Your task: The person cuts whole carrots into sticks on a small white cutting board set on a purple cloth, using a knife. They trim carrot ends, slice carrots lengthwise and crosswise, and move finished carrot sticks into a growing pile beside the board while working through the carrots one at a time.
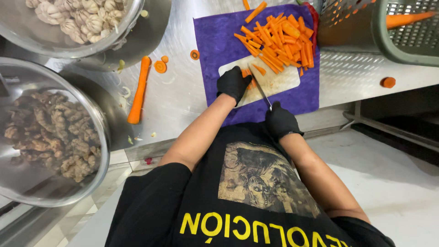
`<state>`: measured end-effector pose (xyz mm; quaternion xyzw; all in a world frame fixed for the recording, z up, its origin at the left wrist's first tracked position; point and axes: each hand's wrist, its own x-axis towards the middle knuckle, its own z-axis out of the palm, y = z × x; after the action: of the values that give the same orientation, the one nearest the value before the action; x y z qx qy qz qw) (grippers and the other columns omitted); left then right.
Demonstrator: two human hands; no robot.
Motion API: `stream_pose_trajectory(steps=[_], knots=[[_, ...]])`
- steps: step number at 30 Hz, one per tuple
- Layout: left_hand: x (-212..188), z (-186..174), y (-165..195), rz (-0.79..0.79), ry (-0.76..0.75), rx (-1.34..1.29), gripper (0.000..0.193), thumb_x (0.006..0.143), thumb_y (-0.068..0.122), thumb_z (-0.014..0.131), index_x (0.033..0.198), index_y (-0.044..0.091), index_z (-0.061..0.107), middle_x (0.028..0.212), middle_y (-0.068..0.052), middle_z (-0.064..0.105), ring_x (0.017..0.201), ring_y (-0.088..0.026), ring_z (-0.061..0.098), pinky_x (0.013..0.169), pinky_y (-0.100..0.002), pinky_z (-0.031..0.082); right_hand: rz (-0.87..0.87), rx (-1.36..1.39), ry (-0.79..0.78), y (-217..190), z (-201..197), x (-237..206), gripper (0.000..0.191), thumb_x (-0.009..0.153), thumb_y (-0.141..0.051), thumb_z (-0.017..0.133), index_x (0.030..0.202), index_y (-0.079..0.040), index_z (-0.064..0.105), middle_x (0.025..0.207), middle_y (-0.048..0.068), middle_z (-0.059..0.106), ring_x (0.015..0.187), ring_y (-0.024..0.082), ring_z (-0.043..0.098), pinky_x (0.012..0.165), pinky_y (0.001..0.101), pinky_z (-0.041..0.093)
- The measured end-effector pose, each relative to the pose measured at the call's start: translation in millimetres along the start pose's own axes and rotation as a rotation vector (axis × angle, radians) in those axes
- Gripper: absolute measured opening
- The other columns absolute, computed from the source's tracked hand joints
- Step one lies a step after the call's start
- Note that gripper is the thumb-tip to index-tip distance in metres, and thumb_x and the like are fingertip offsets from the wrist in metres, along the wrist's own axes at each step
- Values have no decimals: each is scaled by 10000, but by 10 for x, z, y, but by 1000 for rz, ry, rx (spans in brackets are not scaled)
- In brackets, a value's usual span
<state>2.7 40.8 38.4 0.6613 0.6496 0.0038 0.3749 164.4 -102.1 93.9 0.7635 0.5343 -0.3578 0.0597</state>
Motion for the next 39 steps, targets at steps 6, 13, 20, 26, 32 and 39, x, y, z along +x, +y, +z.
stream_pose_trajectory(steps=[6,13,20,26,32,39], knots=[[-18,-1,11,5,-11,22,448,822,556,726,961,132,688,903,-132,749,888,-332,726,734,-478,560,81,-34,-32,-100,-22,-77,327,981,-238,496,1181,20,510,913,322,707,879,521,690,780,615,533],[1,56,8,10,-43,62,416,859,503,707,1014,120,658,938,-141,747,911,-338,727,751,-491,560,166,-48,-141,-122,26,101,491,985,-216,459,1358,102,429,1091,370,672,1018,537,664,864,582,526],[-24,28,-82,141,-66,-5,341,889,379,686,1057,86,642,1028,-176,737,991,-372,704,821,-503,549,-103,-43,-98,-71,388,283,892,789,-405,755,1369,143,354,1039,347,667,971,510,670,832,543,549],[29,-148,-450,233,-115,-218,309,875,352,707,1041,91,699,1016,-162,745,994,-365,712,840,-467,556,-29,514,-187,318,-138,530,393,1020,-340,647,1138,30,588,941,388,603,871,578,550,716,638,441],[-209,-1055,-1903,258,927,-76,476,854,227,833,1227,28,614,1148,-178,657,1075,-360,648,945,-468,537,-236,13,170,168,-13,167,308,1007,-419,595,1059,-117,622,911,204,730,853,432,696,726,535,538],[-574,-1328,-2672,-187,569,276,289,895,286,750,1087,84,673,1035,-178,656,975,-399,645,802,-533,518,-99,-120,106,142,-313,623,357,1049,-462,457,1141,-170,638,979,215,730,923,455,689,808,575,524]])
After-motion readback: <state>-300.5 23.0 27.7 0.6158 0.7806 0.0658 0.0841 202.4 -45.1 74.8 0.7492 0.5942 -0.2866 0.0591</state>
